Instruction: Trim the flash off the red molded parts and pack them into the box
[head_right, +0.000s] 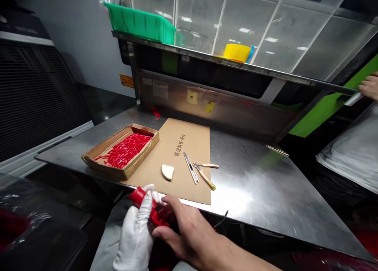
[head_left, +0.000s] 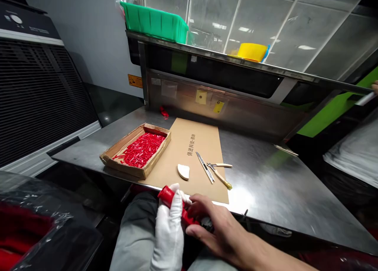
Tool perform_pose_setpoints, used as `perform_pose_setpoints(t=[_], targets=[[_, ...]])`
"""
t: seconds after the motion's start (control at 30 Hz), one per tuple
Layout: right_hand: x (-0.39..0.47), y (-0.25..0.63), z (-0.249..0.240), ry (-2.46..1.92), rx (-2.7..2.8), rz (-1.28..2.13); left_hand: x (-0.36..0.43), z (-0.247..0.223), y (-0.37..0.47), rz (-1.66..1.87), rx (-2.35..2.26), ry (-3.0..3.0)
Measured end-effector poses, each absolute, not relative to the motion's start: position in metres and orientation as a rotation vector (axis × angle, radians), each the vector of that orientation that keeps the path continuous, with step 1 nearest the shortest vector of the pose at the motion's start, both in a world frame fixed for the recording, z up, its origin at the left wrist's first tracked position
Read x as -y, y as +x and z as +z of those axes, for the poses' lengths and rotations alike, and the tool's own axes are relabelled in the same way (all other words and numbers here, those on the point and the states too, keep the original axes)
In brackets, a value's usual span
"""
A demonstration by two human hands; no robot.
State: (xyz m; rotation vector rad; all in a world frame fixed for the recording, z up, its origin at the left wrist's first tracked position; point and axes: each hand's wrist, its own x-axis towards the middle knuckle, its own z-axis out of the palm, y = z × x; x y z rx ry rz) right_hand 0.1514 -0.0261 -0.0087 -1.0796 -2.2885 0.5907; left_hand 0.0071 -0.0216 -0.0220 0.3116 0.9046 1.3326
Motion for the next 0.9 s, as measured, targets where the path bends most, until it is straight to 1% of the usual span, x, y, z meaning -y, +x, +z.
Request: perform_pose_setpoints(t=[0.03, 0.1, 0.23, 0.37, 0.43, 0.5, 0.57, 0.7, 0.8, 0.9], targets=[[0.015, 0.16, -0.01, -1.174, 2.315, 0.561, 0.017, -0.023, 0.001, 1.355, -0.894, 0.33], [-0.012, 0.188, -0.014, -1.43, 2.341, 0.355, 0.009, -0.023, -0.015, 1.359, -0.829, 0.32], [-0.064, 0.253, -0.037, -1.746, 2.25, 0.175, -0.002, -0.024, -0.042, 1.133, -0.568, 0.082], [-0.082, 0.282, -0.068, -1.837, 2.267, 0.129, 0.0, -0.027, -0.059, 1.001, -0.345, -0.125], [-0.078, 0.283, -0.071, -1.854, 2.227, 0.066, 0.001, -0.029, -0.064, 0.982, -0.287, -0.199], [-0.065, 0.275, -0.06, -1.82, 2.199, 0.024, 0.002, -0.032, -0.066, 0.974, -0.281, -0.238], [-0.042, 0.258, -0.039, -1.701, 2.241, 0.05, 0.003, -0.033, -0.066, 0.987, -0.308, -0.231], [0.012, 0.202, 0.001, -1.179, 2.54, 0.223, 0.005, -0.034, -0.06, 1.043, -0.392, -0.125], [0.035, 0.169, 0.01, -0.986, 2.68, 0.238, 0.009, -0.034, -0.055, 1.062, -0.457, -0.046], [0.039, 0.156, 0.005, -0.973, 2.675, 0.211, 0.014, -0.034, -0.053, 1.087, -0.513, 0.053]])
